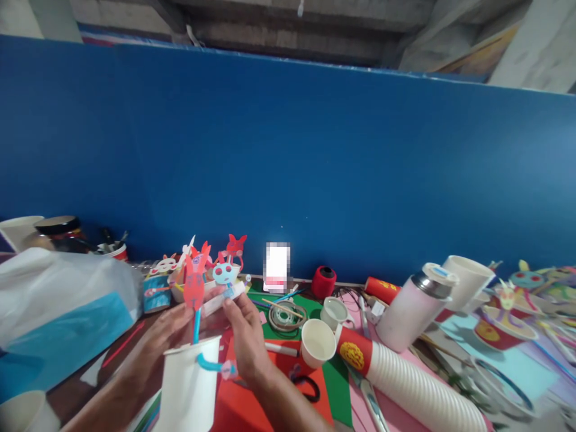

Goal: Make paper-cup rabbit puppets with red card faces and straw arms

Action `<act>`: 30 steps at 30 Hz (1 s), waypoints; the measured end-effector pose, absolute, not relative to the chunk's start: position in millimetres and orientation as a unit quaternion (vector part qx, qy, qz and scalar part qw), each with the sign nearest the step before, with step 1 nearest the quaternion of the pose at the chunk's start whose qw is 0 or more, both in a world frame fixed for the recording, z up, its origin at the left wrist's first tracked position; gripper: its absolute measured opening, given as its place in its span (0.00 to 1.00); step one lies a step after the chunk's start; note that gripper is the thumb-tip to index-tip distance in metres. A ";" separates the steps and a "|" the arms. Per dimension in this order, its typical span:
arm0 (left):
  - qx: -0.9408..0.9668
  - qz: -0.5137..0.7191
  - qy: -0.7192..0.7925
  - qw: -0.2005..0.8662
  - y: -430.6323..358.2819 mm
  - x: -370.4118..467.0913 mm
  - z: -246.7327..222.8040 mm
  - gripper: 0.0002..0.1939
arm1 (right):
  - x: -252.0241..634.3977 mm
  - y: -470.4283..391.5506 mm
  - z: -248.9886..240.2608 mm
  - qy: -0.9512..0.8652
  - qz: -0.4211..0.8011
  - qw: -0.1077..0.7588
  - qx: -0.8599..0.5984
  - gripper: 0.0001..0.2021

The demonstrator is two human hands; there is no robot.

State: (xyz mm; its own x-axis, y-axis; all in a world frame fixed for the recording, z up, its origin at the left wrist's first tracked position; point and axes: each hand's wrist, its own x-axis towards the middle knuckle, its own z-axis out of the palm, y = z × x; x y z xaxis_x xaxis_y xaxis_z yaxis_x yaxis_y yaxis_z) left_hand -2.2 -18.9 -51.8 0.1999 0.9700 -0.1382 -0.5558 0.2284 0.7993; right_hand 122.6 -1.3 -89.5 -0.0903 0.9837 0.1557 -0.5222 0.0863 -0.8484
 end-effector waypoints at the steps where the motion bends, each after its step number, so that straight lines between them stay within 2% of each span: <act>1: 0.316 0.531 0.339 0.710 -18.9 -3.3 -51.5 0.16 | 125.3 0.7 -89.3 -0.407 0.602 0.625 -0.284 0.15; 5: 0.326 0.523 0.383 0.688 -20.4 -5.3 -47.7 0.12 | 141.3 6.5 -81.4 -0.420 0.551 0.657 -0.297 0.15; 9: 0.348 0.514 0.391 0.679 -21.5 -1.6 -48.5 0.10 | 149.5 6.6 -76.3 -0.483 0.541 0.608 -0.323 0.12; 12: 0.393 0.492 0.366 0.685 -20.2 0.0 -53.2 0.11 | 144.3 6.1 -81.0 -0.525 0.541 0.566 -0.332 0.14; 17: 0.424 0.482 0.365 0.674 -17.0 -0.1 -59.1 0.11 | 134.6 7.3 -92.3 -0.520 0.557 0.558 -0.327 0.18; 30: 0.433 0.523 0.397 0.617 -15.0 1.3 -59.6 0.10 | 142.3 13.3 -96.7 -0.559 0.535 0.501 -0.389 0.15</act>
